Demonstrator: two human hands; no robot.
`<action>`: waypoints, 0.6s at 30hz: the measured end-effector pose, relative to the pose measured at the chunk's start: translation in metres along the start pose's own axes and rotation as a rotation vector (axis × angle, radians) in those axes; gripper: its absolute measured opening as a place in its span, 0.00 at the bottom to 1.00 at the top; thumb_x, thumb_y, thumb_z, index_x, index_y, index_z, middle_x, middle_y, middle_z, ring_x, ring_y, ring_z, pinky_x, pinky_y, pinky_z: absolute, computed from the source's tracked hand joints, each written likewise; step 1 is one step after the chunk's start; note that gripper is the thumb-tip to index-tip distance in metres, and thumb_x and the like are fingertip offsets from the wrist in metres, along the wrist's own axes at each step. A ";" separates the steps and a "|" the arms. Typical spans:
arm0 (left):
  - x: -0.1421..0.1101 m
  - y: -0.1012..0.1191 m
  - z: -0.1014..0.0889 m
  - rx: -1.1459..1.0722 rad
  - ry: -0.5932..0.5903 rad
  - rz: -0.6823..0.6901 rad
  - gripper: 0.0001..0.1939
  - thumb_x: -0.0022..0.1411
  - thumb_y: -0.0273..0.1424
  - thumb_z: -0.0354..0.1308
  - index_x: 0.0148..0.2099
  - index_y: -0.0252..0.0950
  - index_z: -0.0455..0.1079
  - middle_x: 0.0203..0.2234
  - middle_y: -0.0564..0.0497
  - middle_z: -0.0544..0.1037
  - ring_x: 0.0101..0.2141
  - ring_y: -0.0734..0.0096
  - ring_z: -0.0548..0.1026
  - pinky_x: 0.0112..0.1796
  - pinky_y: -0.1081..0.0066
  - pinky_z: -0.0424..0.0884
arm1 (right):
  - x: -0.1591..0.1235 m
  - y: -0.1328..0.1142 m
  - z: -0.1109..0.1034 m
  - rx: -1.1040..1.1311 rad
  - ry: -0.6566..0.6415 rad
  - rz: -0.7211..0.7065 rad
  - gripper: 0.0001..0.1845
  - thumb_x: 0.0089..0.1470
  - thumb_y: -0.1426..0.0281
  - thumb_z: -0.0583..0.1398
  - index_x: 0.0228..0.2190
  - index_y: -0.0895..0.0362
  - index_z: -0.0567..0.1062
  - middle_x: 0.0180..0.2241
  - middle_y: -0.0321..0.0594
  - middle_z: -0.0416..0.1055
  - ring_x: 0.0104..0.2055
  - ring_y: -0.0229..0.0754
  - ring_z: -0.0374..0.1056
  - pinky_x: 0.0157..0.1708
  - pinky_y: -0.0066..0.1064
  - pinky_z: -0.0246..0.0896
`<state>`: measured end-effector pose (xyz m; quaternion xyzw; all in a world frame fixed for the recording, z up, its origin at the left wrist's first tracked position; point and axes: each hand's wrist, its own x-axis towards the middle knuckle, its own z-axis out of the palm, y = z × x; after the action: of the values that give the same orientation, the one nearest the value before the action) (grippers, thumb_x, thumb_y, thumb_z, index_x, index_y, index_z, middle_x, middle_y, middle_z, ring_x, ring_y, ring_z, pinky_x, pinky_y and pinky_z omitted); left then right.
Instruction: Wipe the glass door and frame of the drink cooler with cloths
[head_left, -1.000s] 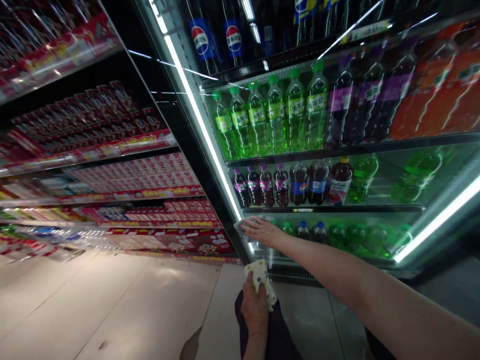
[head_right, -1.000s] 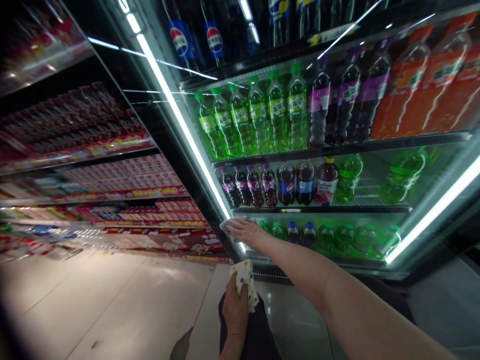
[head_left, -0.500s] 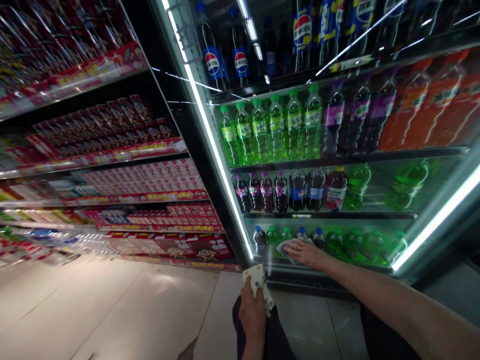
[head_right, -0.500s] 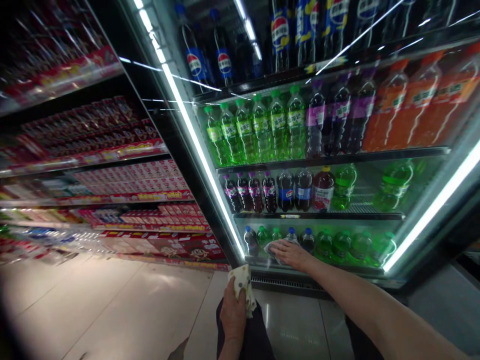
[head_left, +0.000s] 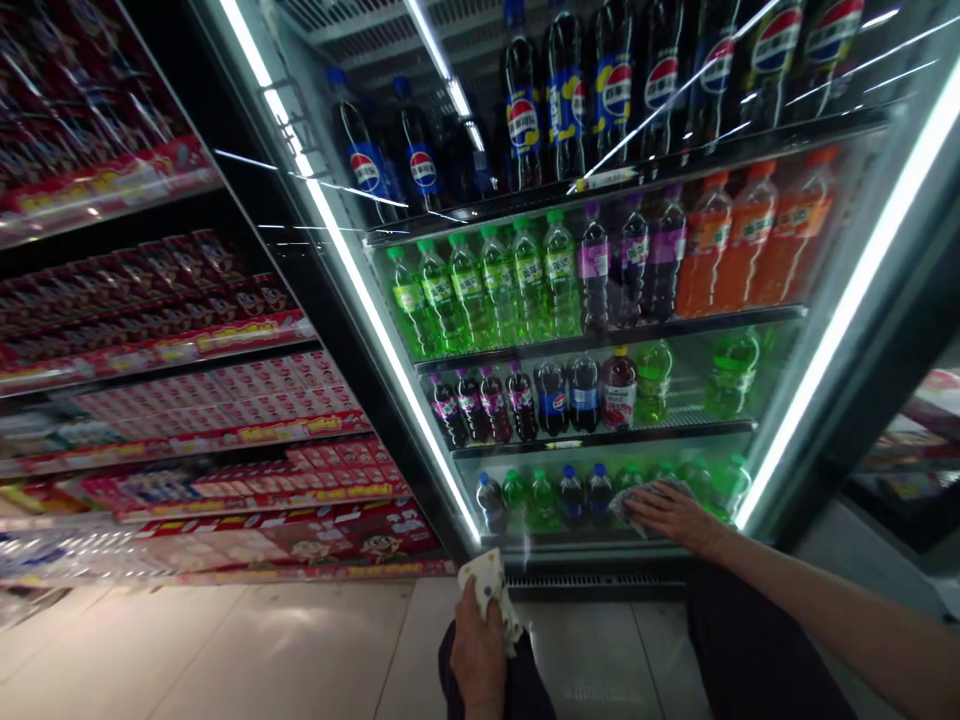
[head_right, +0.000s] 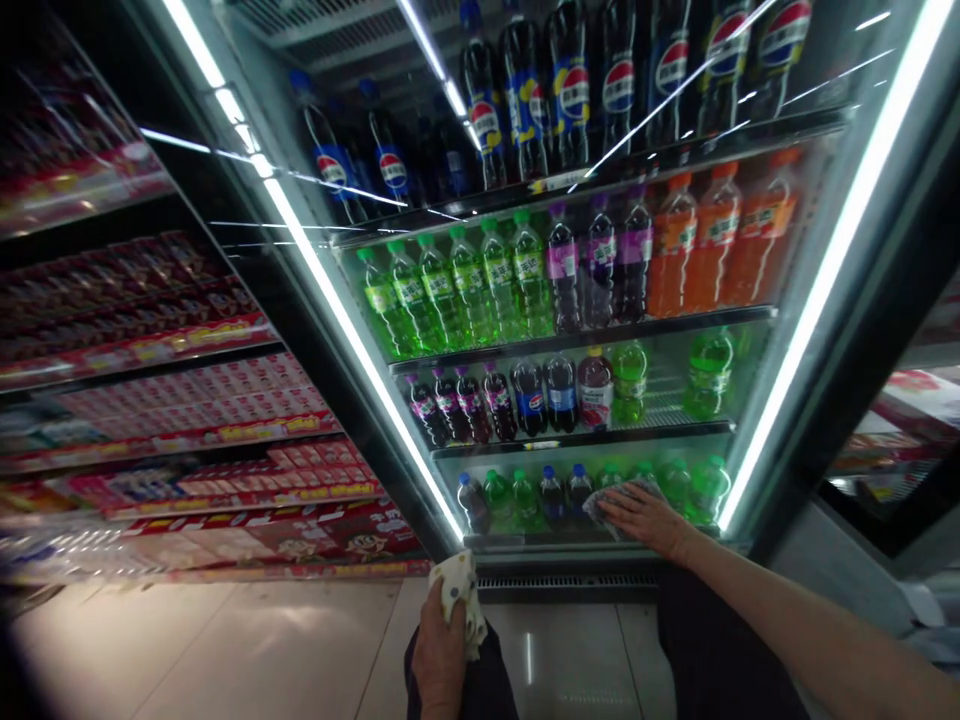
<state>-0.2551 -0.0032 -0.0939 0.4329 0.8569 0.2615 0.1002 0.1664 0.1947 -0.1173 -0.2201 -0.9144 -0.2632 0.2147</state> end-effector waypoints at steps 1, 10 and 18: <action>0.000 0.002 0.000 0.006 -0.014 -0.005 0.28 0.68 0.40 0.46 0.67 0.38 0.61 0.56 0.41 0.75 0.50 0.60 0.78 0.46 0.66 0.72 | -0.006 0.004 -0.006 -0.030 -0.012 0.023 0.35 0.53 0.84 0.53 0.56 0.42 0.73 0.62 0.31 0.68 0.64 0.42 0.64 0.60 0.46 0.63; 0.006 0.004 0.008 -0.055 -0.017 0.040 0.28 0.68 0.40 0.44 0.66 0.36 0.61 0.57 0.39 0.75 0.53 0.60 0.77 0.52 0.66 0.72 | -0.043 0.054 -0.069 -0.275 -0.048 0.381 0.34 0.57 0.80 0.55 0.60 0.40 0.69 0.64 0.38 0.65 0.66 0.57 0.59 0.64 0.64 0.51; 0.019 -0.001 0.013 -0.073 -0.085 0.018 0.32 0.66 0.46 0.44 0.68 0.39 0.58 0.62 0.39 0.70 0.59 0.53 0.73 0.59 0.58 0.69 | 0.001 0.133 -0.147 -0.391 0.179 0.743 0.34 0.57 0.67 0.60 0.64 0.54 0.64 0.71 0.55 0.47 0.70 0.63 0.48 0.63 0.61 0.51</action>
<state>-0.2622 0.0159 -0.1041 0.4474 0.8377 0.2749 0.1498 0.2744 0.2121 0.0479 -0.5473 -0.6838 -0.3543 0.3277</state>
